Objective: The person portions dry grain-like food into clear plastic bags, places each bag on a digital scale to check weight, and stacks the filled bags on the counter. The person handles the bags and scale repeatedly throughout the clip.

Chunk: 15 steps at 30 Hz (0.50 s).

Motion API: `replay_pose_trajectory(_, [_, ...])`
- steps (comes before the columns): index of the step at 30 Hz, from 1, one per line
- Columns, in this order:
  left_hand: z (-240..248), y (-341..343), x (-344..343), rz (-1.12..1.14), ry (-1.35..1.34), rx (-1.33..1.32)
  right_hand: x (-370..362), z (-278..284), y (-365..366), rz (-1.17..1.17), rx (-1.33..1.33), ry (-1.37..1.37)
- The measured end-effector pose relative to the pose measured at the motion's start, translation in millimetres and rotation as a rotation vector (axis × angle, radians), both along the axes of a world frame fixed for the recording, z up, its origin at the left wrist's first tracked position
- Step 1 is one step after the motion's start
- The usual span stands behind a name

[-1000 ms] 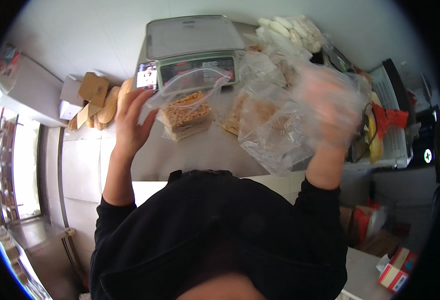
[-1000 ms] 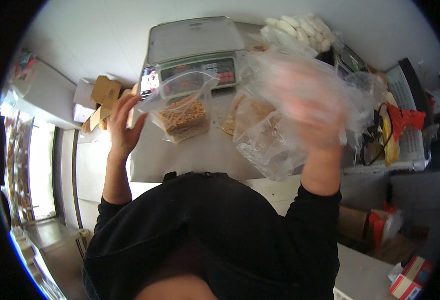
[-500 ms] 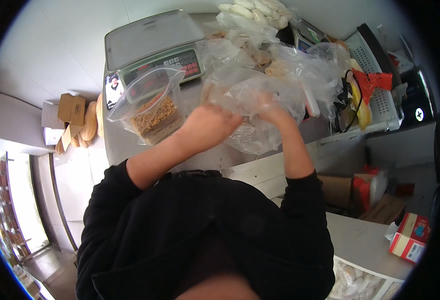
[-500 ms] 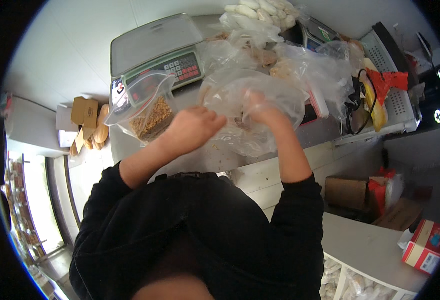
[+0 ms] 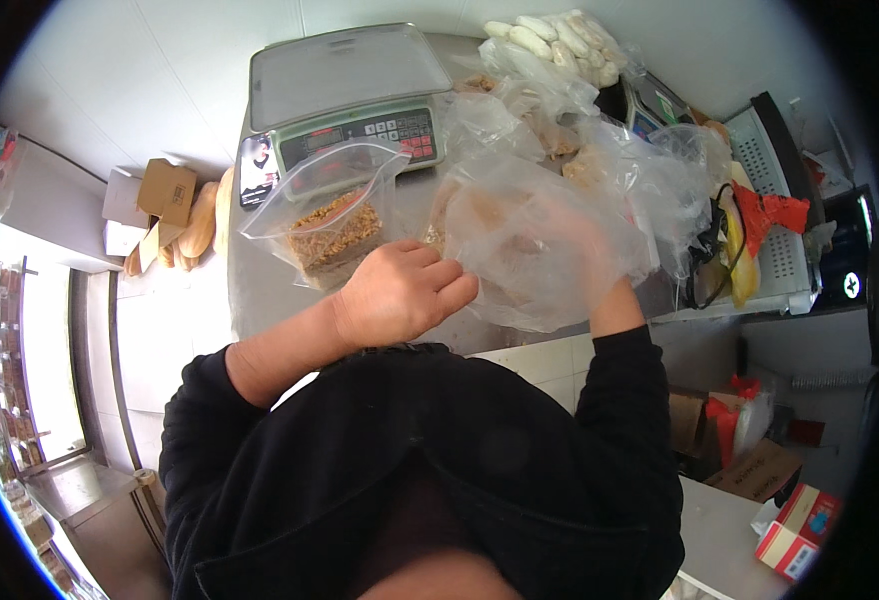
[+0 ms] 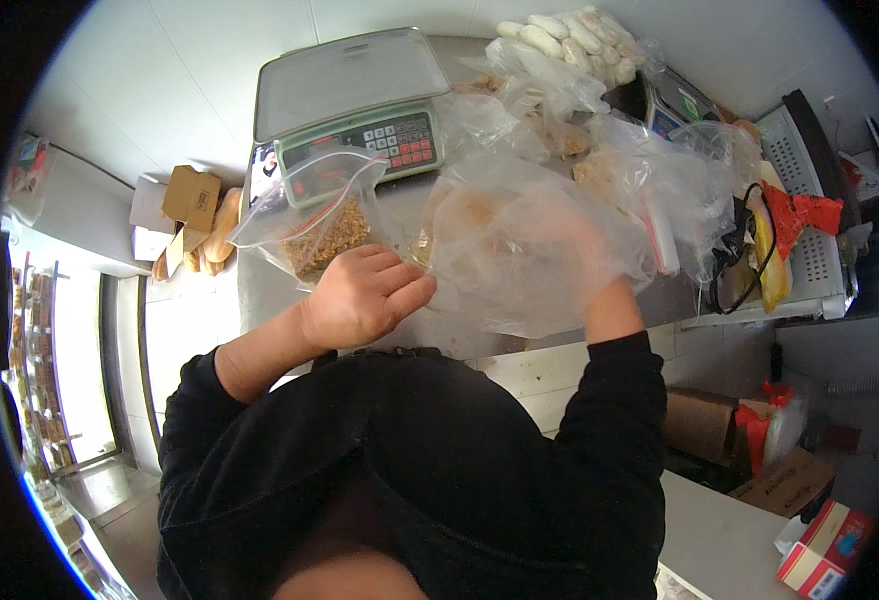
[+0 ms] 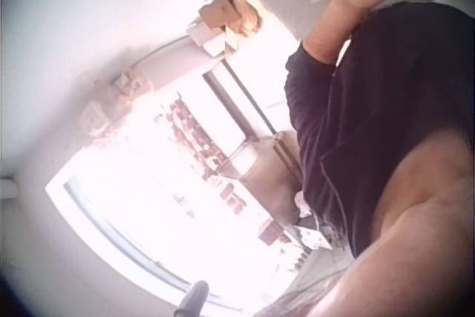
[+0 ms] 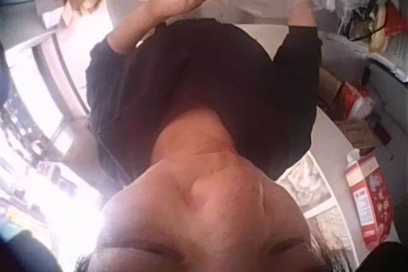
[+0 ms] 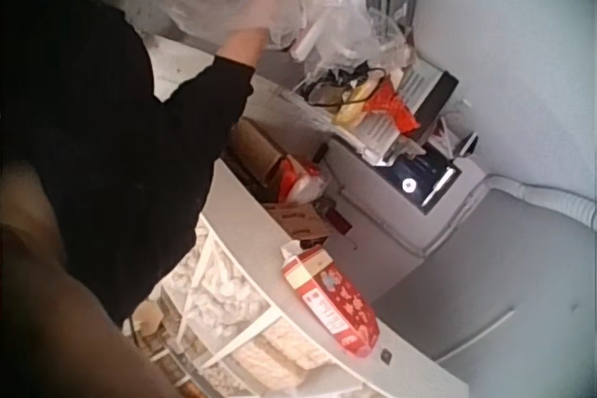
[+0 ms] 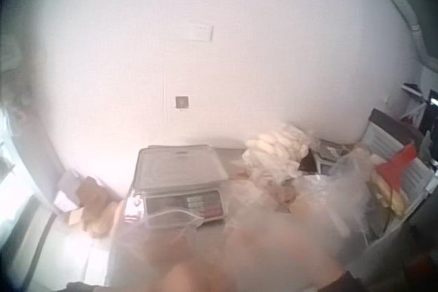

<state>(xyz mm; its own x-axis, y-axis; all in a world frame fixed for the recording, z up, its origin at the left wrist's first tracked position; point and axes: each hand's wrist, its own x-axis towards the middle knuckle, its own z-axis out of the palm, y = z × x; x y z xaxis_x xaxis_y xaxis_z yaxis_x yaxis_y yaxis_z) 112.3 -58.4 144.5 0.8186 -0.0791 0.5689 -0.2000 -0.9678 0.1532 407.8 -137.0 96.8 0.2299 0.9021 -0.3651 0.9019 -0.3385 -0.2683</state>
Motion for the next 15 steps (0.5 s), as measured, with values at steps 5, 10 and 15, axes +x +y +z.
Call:
replay_pose_trajectory(5, [-1, 3, 9, 0.109, -0.068, -0.140, -3, 11, -23, 0.052, 0.084, 0.047])
replay_pose_trajectory(10, [2, 9, 24, 0.123, -0.217, -0.108, -7, 18, -40, 0.083, 0.127, 0.071])
replay_pose_trajectory(15, [4, 4, 33, 0.103, -0.235, -0.114, -3, 37, -55, 0.064, 0.090, 0.150])
